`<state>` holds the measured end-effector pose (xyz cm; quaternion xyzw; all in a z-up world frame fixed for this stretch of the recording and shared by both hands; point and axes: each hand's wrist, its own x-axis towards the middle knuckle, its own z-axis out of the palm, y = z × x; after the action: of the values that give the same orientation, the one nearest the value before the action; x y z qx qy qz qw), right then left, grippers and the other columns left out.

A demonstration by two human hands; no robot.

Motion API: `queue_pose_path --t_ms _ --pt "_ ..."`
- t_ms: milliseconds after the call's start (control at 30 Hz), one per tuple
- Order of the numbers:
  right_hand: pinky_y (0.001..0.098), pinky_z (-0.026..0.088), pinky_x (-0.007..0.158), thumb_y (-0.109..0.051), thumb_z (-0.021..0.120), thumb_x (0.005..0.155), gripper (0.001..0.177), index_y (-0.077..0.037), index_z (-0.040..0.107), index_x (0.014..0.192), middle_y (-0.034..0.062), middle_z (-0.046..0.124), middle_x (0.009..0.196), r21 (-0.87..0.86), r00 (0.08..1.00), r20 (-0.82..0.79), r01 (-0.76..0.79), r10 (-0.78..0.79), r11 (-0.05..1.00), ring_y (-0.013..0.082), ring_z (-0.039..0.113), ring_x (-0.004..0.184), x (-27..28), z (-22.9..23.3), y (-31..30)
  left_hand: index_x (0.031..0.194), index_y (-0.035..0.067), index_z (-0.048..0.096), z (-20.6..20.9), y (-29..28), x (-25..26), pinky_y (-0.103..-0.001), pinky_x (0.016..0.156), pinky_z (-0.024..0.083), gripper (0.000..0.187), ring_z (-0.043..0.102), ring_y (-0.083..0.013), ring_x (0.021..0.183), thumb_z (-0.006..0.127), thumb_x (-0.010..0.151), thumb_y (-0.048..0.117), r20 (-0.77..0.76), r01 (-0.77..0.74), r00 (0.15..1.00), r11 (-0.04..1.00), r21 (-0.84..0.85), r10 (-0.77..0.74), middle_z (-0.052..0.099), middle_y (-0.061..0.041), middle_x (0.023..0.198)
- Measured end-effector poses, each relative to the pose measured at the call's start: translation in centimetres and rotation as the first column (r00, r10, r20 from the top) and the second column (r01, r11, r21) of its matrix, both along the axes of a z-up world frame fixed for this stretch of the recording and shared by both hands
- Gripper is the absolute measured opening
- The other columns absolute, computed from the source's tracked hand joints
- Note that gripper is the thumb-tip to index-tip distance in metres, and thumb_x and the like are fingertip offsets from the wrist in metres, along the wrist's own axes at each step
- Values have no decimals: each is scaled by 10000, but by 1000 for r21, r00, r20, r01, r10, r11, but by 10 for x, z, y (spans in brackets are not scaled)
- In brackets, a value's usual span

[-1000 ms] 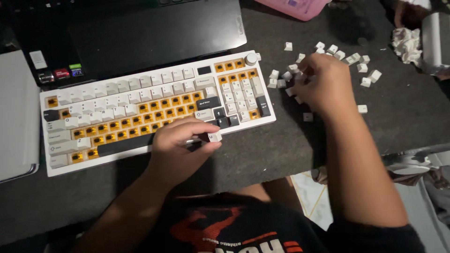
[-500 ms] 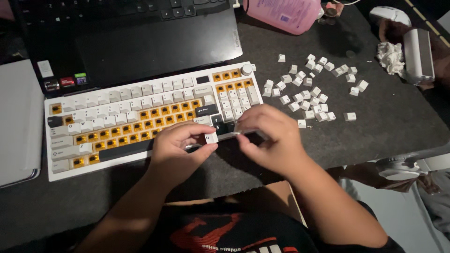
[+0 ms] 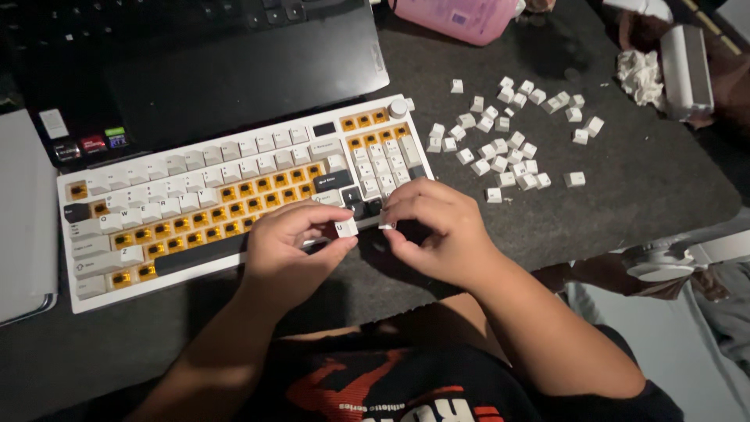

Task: The person assembles a mechanical keyboard by picking up individual keycaps from a desk and pressing them onto the corresponding switches on the keyboard base.

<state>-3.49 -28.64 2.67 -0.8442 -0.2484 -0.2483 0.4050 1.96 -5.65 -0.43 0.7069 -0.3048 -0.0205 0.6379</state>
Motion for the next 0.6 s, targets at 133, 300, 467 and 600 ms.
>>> queue_pose_path --t_ms 133,300,467,600 --pt "292 602 807 -14 806 814 184 -46 696 957 86 711 1034 10 999 4 -35 35 999 206 738 954 -1 -3 -1 1089 -24 748 -1 0 -2 -216 780 569 305 685 -85 874 829 795 -23 31 -25 999 1000 19 24 720 -59 962" --pt "316 602 862 0 802 827 174 -39 699 961 95 712 1046 -19 998 68 8 -7 1000 218 731 1007 -1 -1 -13 1108 -29 736 -4 1 -1 -213 797 562 297 672 -81 886 816 822 -26 -21 12 1000 999 -41 -13 715 -58 996" --pt "300 590 842 20 786 835 166 -10 699 973 111 716 1058 78 995 65 64 -69 995 199 724 974 -2 4 -29 1116 -32 731 -4 1 -3 -221 812 563 296 662 -81 890 809 830 -35 -37 6 999 998 -64 -8 708 -57 1000" --pt "289 584 857 26 791 839 173 -9 684 970 122 709 1067 89 998 58 28 -33 996 210 719 983 -2 2 -27 1121 -34 726 -4 1 -3 -233 835 580 295 670 -88 910 798 835 -42 -45 7 999 996 -90 -11 707 -60 1021"
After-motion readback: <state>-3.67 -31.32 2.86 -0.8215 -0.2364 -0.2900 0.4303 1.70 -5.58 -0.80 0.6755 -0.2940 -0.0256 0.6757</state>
